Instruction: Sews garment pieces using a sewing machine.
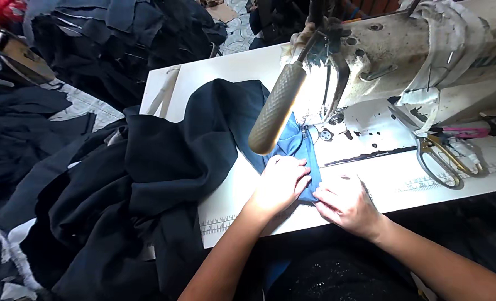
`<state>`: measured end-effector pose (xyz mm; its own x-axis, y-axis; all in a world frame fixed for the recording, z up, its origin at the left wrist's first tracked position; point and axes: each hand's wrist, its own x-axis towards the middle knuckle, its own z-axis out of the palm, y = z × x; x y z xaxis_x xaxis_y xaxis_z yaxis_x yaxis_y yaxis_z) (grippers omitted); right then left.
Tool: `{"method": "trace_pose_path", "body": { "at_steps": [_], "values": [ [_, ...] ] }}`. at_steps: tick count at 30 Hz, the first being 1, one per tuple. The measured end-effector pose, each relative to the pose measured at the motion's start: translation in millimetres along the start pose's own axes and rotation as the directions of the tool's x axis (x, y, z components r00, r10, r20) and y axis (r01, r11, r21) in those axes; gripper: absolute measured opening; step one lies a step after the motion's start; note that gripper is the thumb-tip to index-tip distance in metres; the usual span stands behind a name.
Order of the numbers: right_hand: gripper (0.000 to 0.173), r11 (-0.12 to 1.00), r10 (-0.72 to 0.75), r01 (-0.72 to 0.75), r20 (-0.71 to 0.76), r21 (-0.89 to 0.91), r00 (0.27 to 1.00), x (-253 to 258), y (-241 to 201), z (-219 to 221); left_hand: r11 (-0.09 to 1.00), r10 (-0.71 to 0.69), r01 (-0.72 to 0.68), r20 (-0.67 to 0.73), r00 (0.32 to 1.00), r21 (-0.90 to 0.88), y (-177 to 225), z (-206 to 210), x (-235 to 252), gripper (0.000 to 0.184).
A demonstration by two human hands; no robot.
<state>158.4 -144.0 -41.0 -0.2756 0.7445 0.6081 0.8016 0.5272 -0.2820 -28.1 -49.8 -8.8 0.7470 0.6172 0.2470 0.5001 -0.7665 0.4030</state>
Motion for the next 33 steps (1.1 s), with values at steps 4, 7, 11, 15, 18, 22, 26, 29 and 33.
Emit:
{"method": "trace_pose_path", "body": {
  "at_steps": [4, 7, 11, 15, 18, 22, 26, 29, 33],
  "values": [
    [0.026, 0.999, 0.032, -0.031, 0.011, -0.021, 0.999, 3.6, -0.9, -2.1, 0.997, 0.004, -0.001, -0.026, 1.000, 0.078, -0.9, -1.2, 3.4, 0.030],
    [0.028, 0.998, 0.058, -0.056, 0.048, -0.042, 0.997, 9.9, 2.2, -4.7, 0.998, -0.010, 0.008, 0.025, 1.000, 0.063, -2.4, -6.0, 7.0, 0.028],
    [0.027, 0.994, 0.105, -0.099, 0.195, -0.038, 0.975, 27.0, 10.4, -10.8, 0.998, -0.055, 0.051, 0.095, 0.994, 0.038, -4.7, -12.0, 14.5, 0.024],
    [0.024, 0.995, 0.098, -0.100, 0.332, -0.012, 0.938, 55.3, 24.6, -13.5, 0.998, -0.064, 0.063, 0.110, 0.992, 0.014, -18.4, -16.9, 26.8, 0.021],
    [0.021, 0.996, 0.084, -0.068, 0.439, -0.052, 0.895, 74.2, 36.2, -13.0, 0.996, -0.087, 0.086, 0.114, 0.990, 0.014, -31.9, -20.2, 38.9, 0.022],
    [0.021, 0.997, 0.074, -0.077, 0.457, -0.011, 0.887, 91.9, 52.9, -11.9, 0.984, -0.178, 0.179, 0.160, 0.971, 0.005, -45.2, -16.6, 55.7, 0.026],
    [0.021, 0.995, 0.067, -0.087, 0.363, 0.041, 0.929, 92.2, 63.5, -5.9, 0.989, -0.145, 0.147, 0.071, 0.987, -0.022, -46.8, -11.1, 53.1, 0.027],
    [0.018, 0.994, 0.085, -0.097, 0.242, 0.039, 0.967, 86.0, 61.1, -1.5, 0.991, -0.018, 0.010, -0.059, 0.998, -0.135, -54.0, -16.5, 46.3, 0.022],
    [0.018, 0.974, 0.143, -0.183, 0.263, 0.133, 0.954, 86.5, 54.0, -3.9, 0.962, -0.127, 0.167, 0.185, 0.975, -0.217, -54.1, -51.7, 28.6, 0.010]
  ]
}}
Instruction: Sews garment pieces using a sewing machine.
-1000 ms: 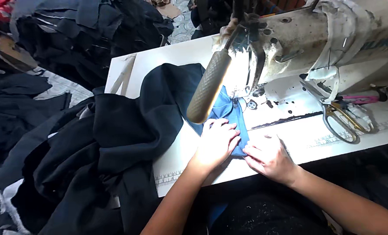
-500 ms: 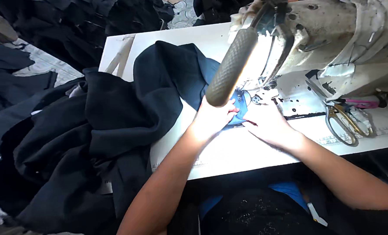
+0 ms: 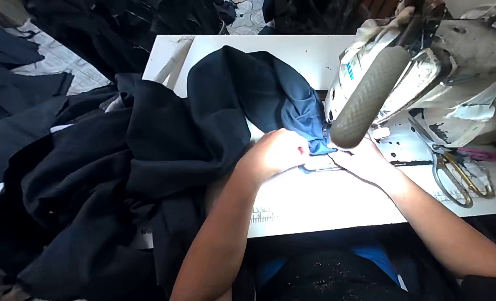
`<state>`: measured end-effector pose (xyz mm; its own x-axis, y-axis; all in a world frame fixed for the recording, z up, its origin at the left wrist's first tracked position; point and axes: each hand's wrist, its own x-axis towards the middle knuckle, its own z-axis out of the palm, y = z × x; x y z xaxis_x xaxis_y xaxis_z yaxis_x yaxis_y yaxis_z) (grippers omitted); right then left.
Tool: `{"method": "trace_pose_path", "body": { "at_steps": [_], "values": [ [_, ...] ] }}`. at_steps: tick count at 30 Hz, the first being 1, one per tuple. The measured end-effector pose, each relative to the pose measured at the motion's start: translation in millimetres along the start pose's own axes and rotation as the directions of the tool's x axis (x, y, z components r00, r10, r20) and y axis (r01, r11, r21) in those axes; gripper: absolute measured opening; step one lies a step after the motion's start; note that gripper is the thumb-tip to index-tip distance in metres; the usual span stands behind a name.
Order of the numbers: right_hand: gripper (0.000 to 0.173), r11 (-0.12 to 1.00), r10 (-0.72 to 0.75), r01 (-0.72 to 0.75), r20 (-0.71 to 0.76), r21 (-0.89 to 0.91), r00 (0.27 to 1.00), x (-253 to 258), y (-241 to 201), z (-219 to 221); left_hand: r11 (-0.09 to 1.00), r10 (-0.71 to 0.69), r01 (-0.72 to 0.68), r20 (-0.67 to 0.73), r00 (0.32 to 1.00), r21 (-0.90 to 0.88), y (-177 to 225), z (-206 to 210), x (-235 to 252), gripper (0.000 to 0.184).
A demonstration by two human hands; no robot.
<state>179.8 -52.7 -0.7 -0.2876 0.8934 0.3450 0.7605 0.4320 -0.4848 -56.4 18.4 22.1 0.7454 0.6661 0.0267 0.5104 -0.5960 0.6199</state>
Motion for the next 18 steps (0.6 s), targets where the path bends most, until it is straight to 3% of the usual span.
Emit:
{"method": "trace_pose_path", "body": {
  "at_steps": [2, 4, 6, 8, 13, 16, 18],
  "values": [
    [0.018, 0.999, -0.046, 0.046, 0.033, 0.015, 0.998, 0.2, -1.2, 3.7, 0.977, -0.164, 0.166, -0.027, 0.986, 0.135, -7.8, 7.8, 8.1, 0.029],
    [0.021, 0.986, -0.165, 0.165, 0.045, -0.002, 0.985, 2.1, 3.2, 10.1, 0.965, -0.084, 0.111, -0.121, 0.989, 0.238, -12.8, 22.7, 20.2, 0.052],
    [0.022, 0.975, -0.223, 0.223, 0.032, 0.027, 0.974, 4.3, 7.4, 13.8, 0.966, 0.055, -0.006, -0.184, 0.981, 0.257, -16.3, 36.9, 32.2, 0.063],
    [0.019, 0.973, -0.213, 0.209, 0.032, 0.099, 0.977, 4.9, 7.6, 10.6, 0.956, 0.097, -0.016, -0.263, 0.960, 0.294, -17.3, 40.4, 38.6, 0.062],
    [0.018, 0.952, -0.229, 0.211, 0.056, 0.223, 0.972, 1.1, 0.5, 2.7, 0.860, 0.030, 0.249, -0.530, 0.847, 0.446, 11.1, 25.5, 13.9, 0.043],
    [0.019, 0.924, -0.314, 0.268, 0.141, 0.271, 0.939, 4.2, 0.0, 1.8, 0.837, 0.032, 0.276, -0.546, 0.837, 0.473, 25.1, 25.0, -12.1, 0.047],
    [0.018, 0.899, -0.365, 0.279, 0.227, 0.337, 0.903, 10.0, -5.1, 1.9, 0.851, 0.071, 0.183, -0.452, 0.889, 0.493, 22.9, 28.8, -27.3, 0.045]
  ]
}}
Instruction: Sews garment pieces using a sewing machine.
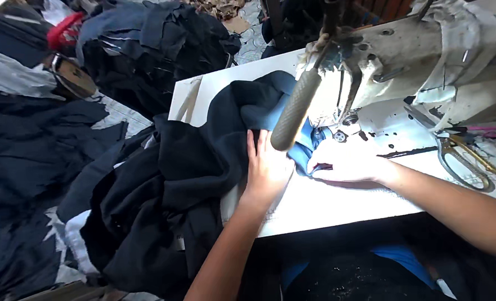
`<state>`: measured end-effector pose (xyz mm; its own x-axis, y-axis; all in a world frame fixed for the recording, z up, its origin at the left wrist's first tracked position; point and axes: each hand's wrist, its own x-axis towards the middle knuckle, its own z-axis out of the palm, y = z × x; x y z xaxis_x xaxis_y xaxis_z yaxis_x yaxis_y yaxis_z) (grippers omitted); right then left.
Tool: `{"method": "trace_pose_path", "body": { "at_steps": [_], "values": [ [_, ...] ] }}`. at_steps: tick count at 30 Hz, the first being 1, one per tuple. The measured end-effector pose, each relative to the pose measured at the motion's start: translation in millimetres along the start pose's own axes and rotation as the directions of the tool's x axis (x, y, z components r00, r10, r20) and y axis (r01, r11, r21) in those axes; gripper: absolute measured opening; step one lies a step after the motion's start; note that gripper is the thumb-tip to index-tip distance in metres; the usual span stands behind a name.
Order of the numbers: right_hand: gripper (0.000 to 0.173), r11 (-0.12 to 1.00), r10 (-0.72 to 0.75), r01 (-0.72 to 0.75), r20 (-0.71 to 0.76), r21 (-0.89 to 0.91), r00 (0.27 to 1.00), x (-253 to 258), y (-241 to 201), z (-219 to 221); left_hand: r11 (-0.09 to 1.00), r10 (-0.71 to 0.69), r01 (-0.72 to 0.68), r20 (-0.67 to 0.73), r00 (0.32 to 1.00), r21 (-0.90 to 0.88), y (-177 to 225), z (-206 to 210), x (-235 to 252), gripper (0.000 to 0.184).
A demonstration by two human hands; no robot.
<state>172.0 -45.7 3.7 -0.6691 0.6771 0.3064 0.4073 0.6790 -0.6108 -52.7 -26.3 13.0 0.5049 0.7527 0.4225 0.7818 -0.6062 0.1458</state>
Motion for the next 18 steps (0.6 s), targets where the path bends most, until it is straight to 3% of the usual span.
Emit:
{"method": "trace_pose_path", "body": {
  "at_steps": [4, 6, 8, 10, 13, 15, 16, 18],
  "values": [
    [0.016, 0.990, -0.011, 0.002, 0.059, 0.138, 0.998, 19.8, -1.1, 7.6, 0.977, 0.208, -0.180, 0.309, 0.928, -0.116, -9.0, -15.0, -10.2, 0.015],
    [0.018, 0.989, 0.010, -0.016, 0.038, 0.148, 0.999, 26.7, 5.5, 8.1, 0.976, 0.190, -0.107, 0.496, 0.847, -0.191, -11.0, -34.5, -11.3, 0.021],
    [0.019, 0.992, 0.024, -0.026, 0.020, 0.121, 1.000, 27.7, 13.1, 11.1, 0.969, 0.086, 0.080, 0.624, 0.777, -0.234, -9.9, -46.7, -12.4, 0.032],
    [0.020, 0.999, -0.003, 0.003, -0.014, 0.051, 1.000, 26.3, 17.1, 16.4, 0.945, -0.042, 0.230, 0.614, 0.788, -0.231, -8.5, -45.1, -15.3, 0.036],
    [0.023, 0.999, -0.041, 0.042, -0.097, 0.011, 0.994, 26.0, 13.7, 17.5, 0.867, -0.136, 0.258, 0.296, 0.945, -0.426, -10.9, -25.1, -25.7, 0.029],
    [0.025, 0.998, -0.058, 0.053, -0.166, -0.034, 0.984, 21.8, 10.0, 18.5, 0.774, -0.193, 0.269, 0.191, 0.962, -0.573, -8.2, -20.4, -27.5, 0.022],
    [0.028, 0.991, -0.107, 0.088, -0.197, -0.105, 0.974, 19.1, 10.2, 21.0, 0.682, -0.233, 0.335, 0.241, 0.942, -0.650, -4.8, -22.6, -26.7, 0.020],
    [0.029, 0.946, -0.237, 0.162, -0.257, -0.280, 0.937, 14.3, 10.7, 24.8, 0.345, -0.284, 0.532, 0.455, 0.844, -0.773, 5.3, -27.7, -22.0, 0.027]
  ]
}}
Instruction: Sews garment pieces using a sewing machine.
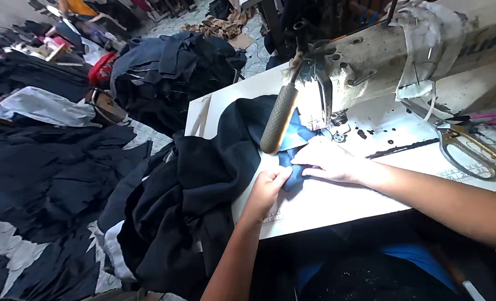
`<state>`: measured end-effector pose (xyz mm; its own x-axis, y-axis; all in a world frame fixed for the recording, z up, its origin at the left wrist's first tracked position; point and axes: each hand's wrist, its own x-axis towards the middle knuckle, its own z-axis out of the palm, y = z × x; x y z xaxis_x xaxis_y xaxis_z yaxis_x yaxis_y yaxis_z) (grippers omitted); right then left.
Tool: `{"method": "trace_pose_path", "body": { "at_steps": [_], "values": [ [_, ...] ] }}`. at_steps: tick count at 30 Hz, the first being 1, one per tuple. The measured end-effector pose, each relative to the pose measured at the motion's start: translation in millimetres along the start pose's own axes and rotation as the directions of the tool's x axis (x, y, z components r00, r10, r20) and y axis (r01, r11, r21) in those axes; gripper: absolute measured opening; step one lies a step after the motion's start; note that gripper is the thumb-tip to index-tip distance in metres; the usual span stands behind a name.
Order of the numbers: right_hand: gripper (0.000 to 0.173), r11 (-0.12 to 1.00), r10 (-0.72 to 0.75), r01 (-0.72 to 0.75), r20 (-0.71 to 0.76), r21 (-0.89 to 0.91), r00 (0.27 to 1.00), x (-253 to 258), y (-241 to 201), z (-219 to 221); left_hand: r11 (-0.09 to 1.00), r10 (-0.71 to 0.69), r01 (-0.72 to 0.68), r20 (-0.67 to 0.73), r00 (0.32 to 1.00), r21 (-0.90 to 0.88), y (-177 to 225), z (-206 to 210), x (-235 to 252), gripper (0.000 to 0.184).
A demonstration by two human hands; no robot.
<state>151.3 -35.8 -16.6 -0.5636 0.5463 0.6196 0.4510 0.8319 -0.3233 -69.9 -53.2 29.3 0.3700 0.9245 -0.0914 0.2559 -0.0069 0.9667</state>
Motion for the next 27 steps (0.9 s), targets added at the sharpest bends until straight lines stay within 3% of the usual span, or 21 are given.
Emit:
{"method": "trace_pose_path", "body": {
  "at_steps": [2, 3, 4, 5, 6, 7, 8, 9, 10, 11, 12, 13, 14, 15, 16, 17, 18, 19, 24, 27],
  "values": [
    [0.025, 0.988, -0.106, 0.092, -0.110, -0.128, 0.988, -8.0, -1.7, 3.1, 0.971, -0.108, 0.126, 0.096, 0.989, -0.203, 3.7, 7.6, -2.7, 0.025],
    [0.023, 0.980, -0.130, 0.104, -0.155, -0.167, 0.979, -11.8, -5.4, 2.4, 0.988, -0.052, 0.065, 0.094, 0.994, -0.137, 3.7, 13.3, -4.6, 0.023],
    [0.023, 0.976, -0.123, 0.085, -0.183, -0.200, 0.976, -16.3, -11.7, 0.3, 0.993, 0.102, -0.104, 0.045, 0.994, 0.047, 2.9, 21.2, -5.6, 0.021],
    [0.024, 0.974, -0.088, 0.041, -0.204, -0.222, 0.975, -21.9, -19.4, -1.9, 0.897, 0.343, -0.329, 0.005, 0.939, 0.294, 1.1, 28.8, -3.1, 0.021],
    [0.026, 0.973, -0.027, -0.025, -0.221, -0.230, 0.975, -28.6, -27.9, -3.1, 0.710, 0.563, -0.504, 0.033, 0.826, 0.492, 1.3, 34.8, 4.0, 0.022],
    [0.026, 0.970, 0.052, -0.105, -0.235, -0.219, 0.971, -35.8, -37.5, -3.1, 0.531, 0.674, -0.604, 0.135, 0.726, 0.594, 3.4, 38.2, 13.3, 0.026],
    [0.024, 0.961, 0.143, -0.193, -0.239, -0.200, 0.960, -43.1, -47.4, -2.2, 0.425, 0.679, -0.644, 0.247, 0.692, 0.636, 6.6, 40.5, 23.4, 0.030],
    [0.023, 0.943, 0.264, -0.298, -0.212, -0.150, 0.941, -50.0, -57.1, -2.3, 0.378, 0.601, -0.612, 0.318, 0.733, 0.695, 8.2, 41.4, 34.2, 0.033],
    [0.021, 0.909, 0.388, -0.405, -0.157, -0.095, 0.908, -56.2, -65.5, -3.9, 0.373, 0.471, -0.512, 0.318, 0.823, 0.774, 8.0, 40.4, 45.3, 0.036],
    [0.020, 0.869, 0.483, -0.491, -0.111, -0.059, 0.868, -61.2, -72.6, -4.7, 0.406, 0.299, -0.361, 0.251, 0.920, 0.839, 6.8, 37.7, 55.3, 0.040],
    [0.020, 0.839, 0.532, -0.539, -0.103, -0.070, 0.841, -64.6, -77.8, -3.9, 0.434, 0.144, -0.216, 0.169, 0.975, 0.875, 7.0, 34.2, 64.2, 0.044],
    [0.020, 0.823, 0.547, -0.558, -0.119, -0.106, 0.829, -66.0, -81.3, -2.6, 0.441, 0.077, -0.137, 0.114, 0.990, 0.887, 6.6, 31.4, 69.7, 0.046],
    [0.019, 0.816, 0.548, -0.563, -0.130, -0.132, 0.826, -66.3, -83.6, -1.4, 0.422, 0.125, -0.169, 0.128, 0.984, 0.890, 3.2, 30.1, 70.1, 0.041],
    [0.019, 0.818, 0.532, -0.551, -0.144, -0.165, 0.834, -66.6, -85.3, 0.3, 0.378, 0.256, -0.296, 0.208, 0.944, 0.877, -3.0, 30.3, 66.0, 0.028],
    [0.018, 0.826, 0.503, -0.525, -0.152, -0.206, 0.851, -67.4, -85.8, 2.3, 0.314, 0.417, -0.466, 0.321, 0.850, 0.827, -12.6, 30.4, 60.9, 0.014],
    [0.017, 0.834, 0.467, -0.491, -0.152, -0.251, 0.871, -68.1, -85.5, 3.6, 0.271, 0.502, -0.594, 0.415, 0.758, 0.757, -20.0, 30.4, 56.5, 0.017],
    [0.018, 0.841, 0.437, -0.461, -0.148, -0.283, 0.887, -68.7, -85.1, 3.9, 0.258, 0.522, -0.660, 0.473, 0.710, 0.706, -24.9, 30.0, 52.4, 0.025],
    [0.018, 0.846, 0.416, -0.440, -0.142, -0.302, 0.898, -69.3, -85.2, 3.6, 0.274, 0.517, -0.676, 0.488, 0.703, 0.684, -28.6, 28.3, 47.9, 0.030],
    [0.021, 0.854, 0.392, -0.416, -0.140, -0.311, 0.909, -71.1, -87.7, 3.6, 0.503, 0.399, -0.540, 0.373, 0.838, 0.675, -26.9, 27.0, 45.1, 0.033],
    [0.022, 0.856, 0.409, -0.435, -0.147, -0.280, 0.901, -69.7, -88.6, 0.6, 0.558, 0.222, -0.394, 0.325, 0.919, 0.730, -9.4, 35.4, 60.8, 0.030]
  ]
}}
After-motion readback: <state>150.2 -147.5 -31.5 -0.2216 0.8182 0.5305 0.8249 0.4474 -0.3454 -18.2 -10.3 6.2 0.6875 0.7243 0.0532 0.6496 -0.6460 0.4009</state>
